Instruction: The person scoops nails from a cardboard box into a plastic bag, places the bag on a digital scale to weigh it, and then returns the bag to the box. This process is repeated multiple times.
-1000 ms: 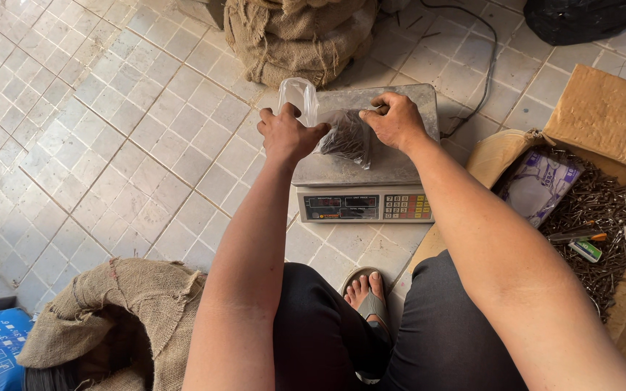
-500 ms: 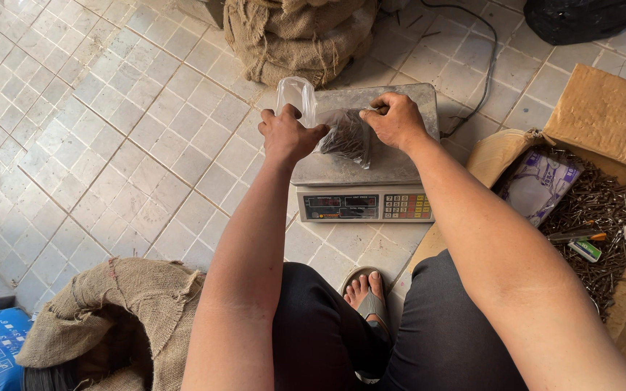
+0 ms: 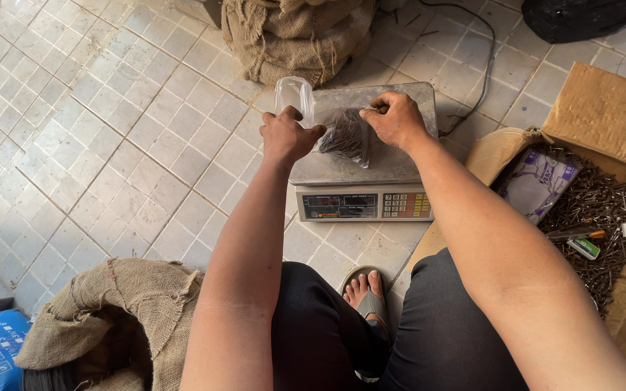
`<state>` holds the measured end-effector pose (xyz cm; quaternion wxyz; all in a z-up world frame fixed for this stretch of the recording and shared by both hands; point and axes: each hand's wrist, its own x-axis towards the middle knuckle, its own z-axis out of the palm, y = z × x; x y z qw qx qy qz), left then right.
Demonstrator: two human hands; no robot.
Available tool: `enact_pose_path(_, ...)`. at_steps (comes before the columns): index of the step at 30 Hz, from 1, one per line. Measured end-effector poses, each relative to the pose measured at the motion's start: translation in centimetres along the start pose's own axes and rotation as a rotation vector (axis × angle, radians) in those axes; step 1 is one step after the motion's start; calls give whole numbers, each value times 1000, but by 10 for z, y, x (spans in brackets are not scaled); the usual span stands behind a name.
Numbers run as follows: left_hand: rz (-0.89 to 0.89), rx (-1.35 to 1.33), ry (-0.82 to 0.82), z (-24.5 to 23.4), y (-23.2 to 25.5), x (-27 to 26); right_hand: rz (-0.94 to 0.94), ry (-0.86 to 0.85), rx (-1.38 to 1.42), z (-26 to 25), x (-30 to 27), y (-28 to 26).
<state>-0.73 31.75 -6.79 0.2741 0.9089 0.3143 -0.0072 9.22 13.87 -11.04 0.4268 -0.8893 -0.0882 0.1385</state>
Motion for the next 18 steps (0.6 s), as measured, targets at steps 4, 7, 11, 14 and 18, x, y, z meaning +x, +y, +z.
enact_pose_path(4, 28, -60, -63, 18, -11, 21, 41, -6, -32, -5, -2, -4)
enact_pose_path(7, -37, -295, -90, 8, 4, 13, 36, 2, -32, -10, -6, -7)
enact_pose_path(11, -196, -477, 84, 30, -3, 35, 42, 3, -31, -20, -13, -10)
enact_pose_path(14, -189, -703, 141, 40, 2, 55, 31, -6, -5, -25, -13, -15)
enact_pose_path(18, 4, -1108, 27, 22, 50, 23, 10, -62, 205, -24, -20, -26)
